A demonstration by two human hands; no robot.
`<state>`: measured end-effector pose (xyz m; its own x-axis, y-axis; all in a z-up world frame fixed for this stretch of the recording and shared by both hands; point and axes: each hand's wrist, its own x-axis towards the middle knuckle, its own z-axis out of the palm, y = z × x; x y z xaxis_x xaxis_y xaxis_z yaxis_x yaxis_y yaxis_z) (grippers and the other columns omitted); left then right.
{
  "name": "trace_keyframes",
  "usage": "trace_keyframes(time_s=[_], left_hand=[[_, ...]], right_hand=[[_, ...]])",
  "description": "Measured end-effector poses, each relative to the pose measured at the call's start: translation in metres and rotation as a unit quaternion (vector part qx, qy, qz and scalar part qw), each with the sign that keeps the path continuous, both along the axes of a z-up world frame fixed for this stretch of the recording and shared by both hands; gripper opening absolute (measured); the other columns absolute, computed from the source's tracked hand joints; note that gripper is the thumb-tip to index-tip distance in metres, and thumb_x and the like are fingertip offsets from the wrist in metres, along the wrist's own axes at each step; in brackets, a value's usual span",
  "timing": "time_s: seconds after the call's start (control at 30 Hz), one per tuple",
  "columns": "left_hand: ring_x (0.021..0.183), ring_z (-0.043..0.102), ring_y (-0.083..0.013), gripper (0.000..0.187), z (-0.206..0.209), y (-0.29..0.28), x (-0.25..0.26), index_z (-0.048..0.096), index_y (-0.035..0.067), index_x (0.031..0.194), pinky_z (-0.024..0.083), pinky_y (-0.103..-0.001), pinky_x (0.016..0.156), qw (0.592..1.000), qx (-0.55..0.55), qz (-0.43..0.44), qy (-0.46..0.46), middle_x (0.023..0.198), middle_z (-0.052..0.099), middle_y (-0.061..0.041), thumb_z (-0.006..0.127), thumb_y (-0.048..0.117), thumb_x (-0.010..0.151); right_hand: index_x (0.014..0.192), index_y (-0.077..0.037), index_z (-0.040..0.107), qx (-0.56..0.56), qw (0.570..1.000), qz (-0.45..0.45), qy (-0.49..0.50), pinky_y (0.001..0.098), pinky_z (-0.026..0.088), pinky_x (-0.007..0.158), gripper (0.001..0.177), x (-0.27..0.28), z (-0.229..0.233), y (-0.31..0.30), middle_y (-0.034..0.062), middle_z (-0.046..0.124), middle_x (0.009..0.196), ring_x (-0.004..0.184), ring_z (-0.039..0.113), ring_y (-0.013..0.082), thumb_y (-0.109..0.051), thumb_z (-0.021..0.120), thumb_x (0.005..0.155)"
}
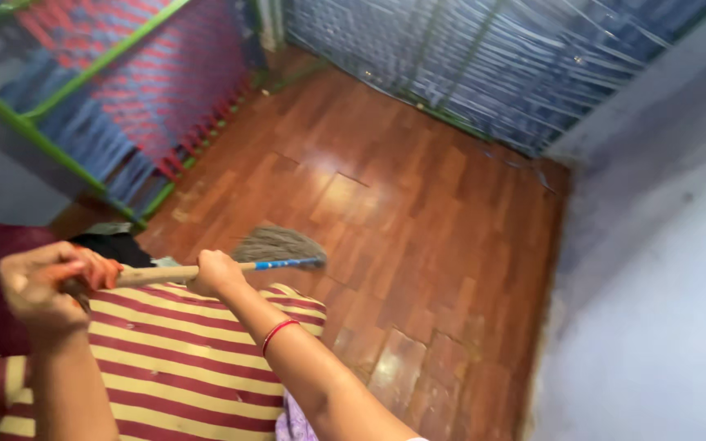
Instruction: The person sweeps a wooden floor with a broom, moving the broom across the surface in various directions.
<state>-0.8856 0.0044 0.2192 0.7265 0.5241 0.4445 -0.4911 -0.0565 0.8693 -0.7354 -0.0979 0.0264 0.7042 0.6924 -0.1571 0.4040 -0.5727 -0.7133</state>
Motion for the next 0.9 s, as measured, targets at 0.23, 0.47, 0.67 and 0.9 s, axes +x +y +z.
trace_keyframes(time_s=[0.23,0.47,0.67,0.9], left_hand=[[0.045,0.050,-0.0263,0.033,-0.071,-0.130,0.092,0.049,-0.004,0.057,0.052,-0.039,0.055,0.984,-0.069,-0.133,0.092,0.052,0.050,-0.019,0.046,0.022,0.077],[0.046,0.051,-0.0219,0.023,-0.131,-0.334,0.117,0.055,-0.003,0.054,0.040,-0.034,0.048,0.891,-0.209,-0.351,0.195,0.054,0.060,-0.020,0.047,0.009,0.071],[0.046,0.036,-0.0167,0.023,-0.099,-0.334,0.129,0.036,0.006,0.057,0.034,-0.034,0.050,0.849,-0.280,-0.438,0.100,0.051,0.039,-0.007,0.048,0.002,0.076],[0.050,0.036,-0.0131,0.024,-0.024,-0.225,0.084,0.036,0.003,0.058,0.028,-0.030,0.049,0.939,-0.129,-0.315,0.048,0.054,0.042,-0.006,0.045,0.001,0.080]], right_hand=[[0.085,-0.003,0.073,-0.038,0.983,-0.171,-0.061,0.0524,0.056,0.078,0.019,0.021,-0.069,-0.228,0.0270,0.072,0.091,0.089,0.071,0.0452,-0.018,0.076,0.074],[0.075,-0.011,0.078,-0.090,0.924,-0.329,-0.172,0.0522,0.055,0.069,0.014,-0.028,-0.126,-0.467,0.0181,0.071,0.080,0.078,0.069,0.0403,-0.020,0.081,0.066],[0.073,-0.009,0.077,-0.034,0.873,-0.466,-0.140,0.0458,0.057,0.064,0.012,-0.032,-0.073,-0.441,0.0199,0.069,0.074,0.071,0.071,0.0382,-0.019,0.076,0.066],[0.071,-0.015,0.078,0.034,0.935,-0.314,-0.159,0.0471,0.053,0.061,0.013,0.025,-0.011,-0.307,0.0168,0.071,0.072,0.070,0.070,0.0369,-0.027,0.075,0.070]])
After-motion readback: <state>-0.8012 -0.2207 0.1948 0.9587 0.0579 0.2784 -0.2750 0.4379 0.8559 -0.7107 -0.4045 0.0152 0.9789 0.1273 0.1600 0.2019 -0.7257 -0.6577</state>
